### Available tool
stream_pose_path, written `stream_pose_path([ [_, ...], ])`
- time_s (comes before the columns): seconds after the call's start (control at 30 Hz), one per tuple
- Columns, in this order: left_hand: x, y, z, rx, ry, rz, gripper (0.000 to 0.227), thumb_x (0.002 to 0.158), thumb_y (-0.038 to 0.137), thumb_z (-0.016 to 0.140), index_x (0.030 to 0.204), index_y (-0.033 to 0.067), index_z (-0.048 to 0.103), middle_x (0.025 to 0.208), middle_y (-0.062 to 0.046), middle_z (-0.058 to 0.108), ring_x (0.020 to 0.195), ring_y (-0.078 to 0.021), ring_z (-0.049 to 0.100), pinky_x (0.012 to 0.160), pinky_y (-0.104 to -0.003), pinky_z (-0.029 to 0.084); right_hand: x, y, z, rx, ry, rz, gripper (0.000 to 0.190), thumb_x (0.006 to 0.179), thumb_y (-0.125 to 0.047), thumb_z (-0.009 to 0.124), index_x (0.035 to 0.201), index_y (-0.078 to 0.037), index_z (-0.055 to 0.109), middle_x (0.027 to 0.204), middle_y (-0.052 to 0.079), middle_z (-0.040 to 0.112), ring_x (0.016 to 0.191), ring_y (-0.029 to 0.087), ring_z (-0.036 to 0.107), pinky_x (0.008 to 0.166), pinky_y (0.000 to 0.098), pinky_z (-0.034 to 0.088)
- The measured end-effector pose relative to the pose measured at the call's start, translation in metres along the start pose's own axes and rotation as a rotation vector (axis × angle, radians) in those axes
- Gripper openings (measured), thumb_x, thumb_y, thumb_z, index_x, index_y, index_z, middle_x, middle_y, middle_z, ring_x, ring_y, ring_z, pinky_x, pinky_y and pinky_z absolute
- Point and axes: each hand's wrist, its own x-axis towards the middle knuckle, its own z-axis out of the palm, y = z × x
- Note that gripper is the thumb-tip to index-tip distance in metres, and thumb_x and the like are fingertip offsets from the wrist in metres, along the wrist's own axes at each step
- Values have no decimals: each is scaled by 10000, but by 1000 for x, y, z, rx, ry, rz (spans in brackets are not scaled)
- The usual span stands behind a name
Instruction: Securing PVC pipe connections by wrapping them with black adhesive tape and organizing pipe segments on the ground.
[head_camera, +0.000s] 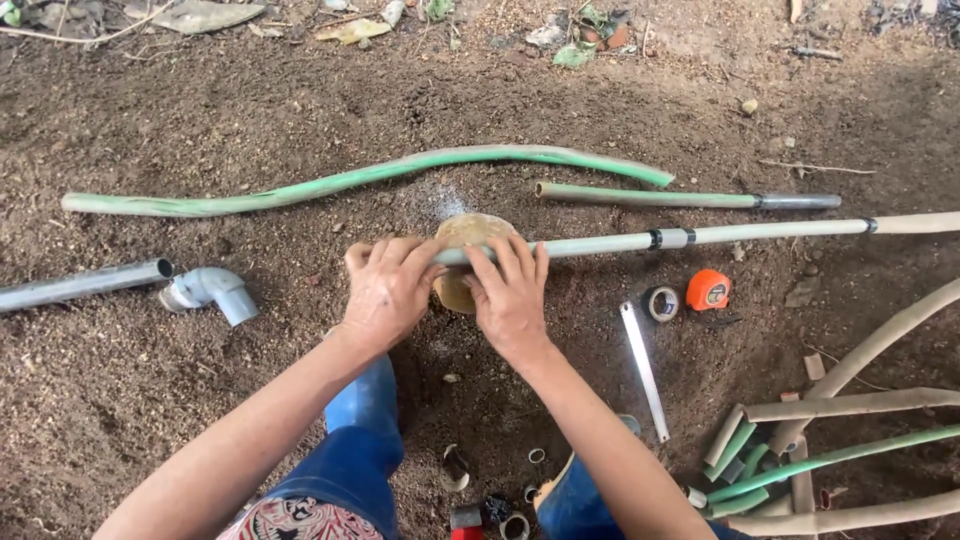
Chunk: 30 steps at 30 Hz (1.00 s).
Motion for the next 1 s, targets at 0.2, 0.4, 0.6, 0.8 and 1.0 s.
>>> stream_pose_path([
  [0.2, -9, 0, 9, -43, 11, 21, 313, 967, 398, 459, 1202, 242, 593, 913, 16, 584, 875, -128, 584, 853, -392, 311, -2, 2, 3, -22, 45, -4, 355, 849, -316, 656, 1177, -197, 593, 1136, 58, 515, 1182, 299, 427, 1057, 541, 175],
  [0.4, -12, -7, 14, -77, 46, 42, 352, 943, 442, 475, 1217, 247, 578, 917, 29, 573, 878, -117, 585, 866, -388, 302, 1, 5, 11, -24, 71, -16, 343, 829, -325, 676, 1142, -199, 611, 1094, 54, 526, 1142, 300, 450, 1057, 537, 170],
  [0.6, -16, -8, 17, -146, 83, 34, 354, 937, 430, 498, 1222, 235, 577, 924, 24, 571, 884, -123, 593, 878, -390, 292, 3, 4, 7, -1, 49, -38, 355, 813, -314, 697, 1140, -206, 610, 1081, 54, 520, 1137, 303, 444, 1061, 544, 146],
  [0.8, -18, -11, 20, -107, 95, 77, 362, 936, 436, 484, 1239, 253, 559, 945, 34, 565, 896, -105, 590, 874, -365, 277, -1, 12, 20, 15, 69, -29, 348, 807, -297, 703, 1133, -214, 613, 1099, 48, 516, 1154, 284, 425, 1073, 521, 112],
  [1.0, -16, -12, 19, -85, 69, 84, 358, 915, 439, 510, 1232, 278, 556, 956, 42, 566, 905, -100, 597, 859, -340, 298, 1, 5, 11, -7, 103, -7, 321, 823, -326, 675, 1112, -204, 611, 1081, 54, 519, 1144, 290, 435, 1077, 533, 117],
])
